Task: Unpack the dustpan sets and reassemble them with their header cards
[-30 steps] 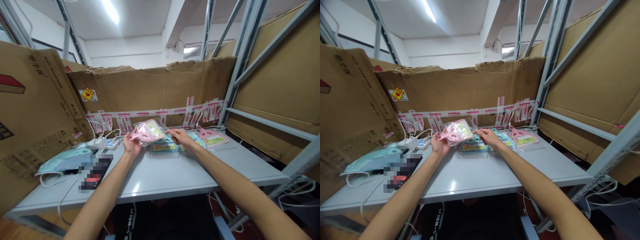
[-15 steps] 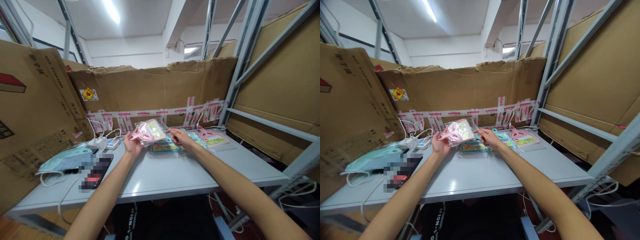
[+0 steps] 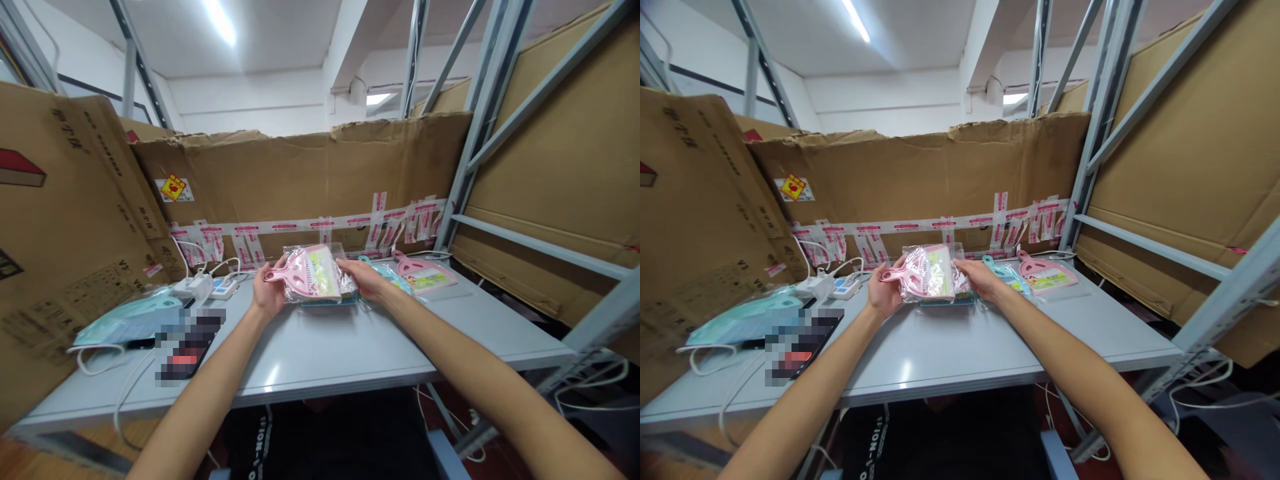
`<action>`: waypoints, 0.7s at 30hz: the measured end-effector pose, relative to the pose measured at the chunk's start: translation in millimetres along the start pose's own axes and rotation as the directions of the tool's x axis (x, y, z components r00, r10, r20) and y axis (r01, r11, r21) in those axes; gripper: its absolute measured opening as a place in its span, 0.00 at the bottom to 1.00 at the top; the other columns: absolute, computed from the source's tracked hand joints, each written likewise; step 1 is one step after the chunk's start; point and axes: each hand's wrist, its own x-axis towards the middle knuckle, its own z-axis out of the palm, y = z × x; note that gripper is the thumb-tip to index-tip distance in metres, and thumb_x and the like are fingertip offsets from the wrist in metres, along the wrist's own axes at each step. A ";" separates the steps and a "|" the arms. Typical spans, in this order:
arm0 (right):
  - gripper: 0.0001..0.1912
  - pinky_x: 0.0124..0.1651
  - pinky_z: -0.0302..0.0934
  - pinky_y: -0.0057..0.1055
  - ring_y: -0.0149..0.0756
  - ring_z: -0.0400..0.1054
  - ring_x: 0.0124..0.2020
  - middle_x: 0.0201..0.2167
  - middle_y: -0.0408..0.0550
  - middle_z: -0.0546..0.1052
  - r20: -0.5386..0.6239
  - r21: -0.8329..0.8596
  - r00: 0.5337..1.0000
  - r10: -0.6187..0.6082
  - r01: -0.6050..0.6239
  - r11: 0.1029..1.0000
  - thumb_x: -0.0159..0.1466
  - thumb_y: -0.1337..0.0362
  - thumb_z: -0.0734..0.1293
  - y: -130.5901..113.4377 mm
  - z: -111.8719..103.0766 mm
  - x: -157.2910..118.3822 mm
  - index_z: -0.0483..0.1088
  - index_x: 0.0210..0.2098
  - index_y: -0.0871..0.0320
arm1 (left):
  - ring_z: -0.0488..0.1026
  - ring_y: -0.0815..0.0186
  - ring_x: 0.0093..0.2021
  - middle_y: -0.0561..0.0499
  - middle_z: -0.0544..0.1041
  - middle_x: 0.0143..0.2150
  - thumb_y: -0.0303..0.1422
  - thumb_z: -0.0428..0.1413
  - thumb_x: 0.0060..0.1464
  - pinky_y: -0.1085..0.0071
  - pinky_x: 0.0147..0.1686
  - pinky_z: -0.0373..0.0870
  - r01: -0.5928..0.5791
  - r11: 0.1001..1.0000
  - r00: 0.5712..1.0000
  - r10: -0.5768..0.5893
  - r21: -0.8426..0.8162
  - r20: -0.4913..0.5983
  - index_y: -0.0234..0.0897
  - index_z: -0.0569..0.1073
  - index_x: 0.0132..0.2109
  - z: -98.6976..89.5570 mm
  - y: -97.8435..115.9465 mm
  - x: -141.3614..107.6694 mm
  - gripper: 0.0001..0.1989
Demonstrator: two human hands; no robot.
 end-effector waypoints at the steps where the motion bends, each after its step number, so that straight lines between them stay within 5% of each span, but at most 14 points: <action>1: 0.12 0.25 0.70 0.27 0.34 0.74 0.24 0.29 0.49 0.83 -0.004 -0.008 1.000 -0.012 0.012 1.000 0.73 0.57 0.76 1.1 1.0 0.3 0.79 0.39 0.60 | 0.81 0.39 0.66 0.35 0.83 0.67 0.48 0.52 0.70 0.39 0.66 0.77 0.005 1.000 1.000 -0.005 0.003 0.000 0.34 0.70 0.78 0.2 -0.2 0.1 0.36; 5: 0.11 0.26 0.71 0.25 0.32 0.73 0.22 0.26 0.49 0.82 -0.038 -0.007 0.999 -0.024 0.023 1.000 0.73 0.62 0.75 2.9 3.4 2.1 0.79 0.35 0.61 | 0.82 0.39 0.64 0.34 0.84 0.65 0.47 0.51 0.70 0.40 0.64 0.79 0.011 1.000 1.000 -0.011 0.017 -0.028 0.33 0.71 0.77 -2.5 0.4 2.9 0.36; 9: 0.06 0.27 0.74 0.26 0.34 0.77 0.28 0.33 0.48 0.84 0.006 0.010 1.000 0.005 -0.005 1.000 0.67 0.65 0.79 0.2 0.4 -1.5 0.80 0.40 0.59 | 0.84 0.40 0.61 0.35 0.85 0.64 0.46 0.53 0.70 0.41 0.61 0.80 0.007 1.000 0.998 -0.006 0.028 -0.055 0.35 0.72 0.76 -6.6 0.8 4.7 0.35; 14: 0.18 0.31 0.79 0.29 0.37 0.80 0.35 0.42 0.51 0.87 0.173 -0.040 0.981 0.089 -0.083 0.996 0.61 0.64 0.84 1.4 -1.4 -9.6 0.79 0.48 0.56 | 0.83 0.41 0.61 0.37 0.84 0.65 0.46 0.54 0.70 0.46 0.60 0.80 -0.034 0.998 0.998 0.036 0.044 -0.049 0.36 0.72 0.76 -6.9 -0.7 3.5 0.35; 21: 0.23 0.39 0.82 0.31 0.40 0.86 0.39 0.44 0.53 0.89 0.156 -0.035 0.982 0.106 -0.102 0.994 0.57 0.70 0.85 14.9 6.7 -6.2 0.80 0.50 0.58 | 0.85 0.45 0.53 0.42 0.87 0.59 0.48 0.54 0.69 0.52 0.51 0.80 -0.025 0.993 0.999 0.028 0.115 -0.029 0.39 0.73 0.76 -6.3 -6.5 2.7 0.35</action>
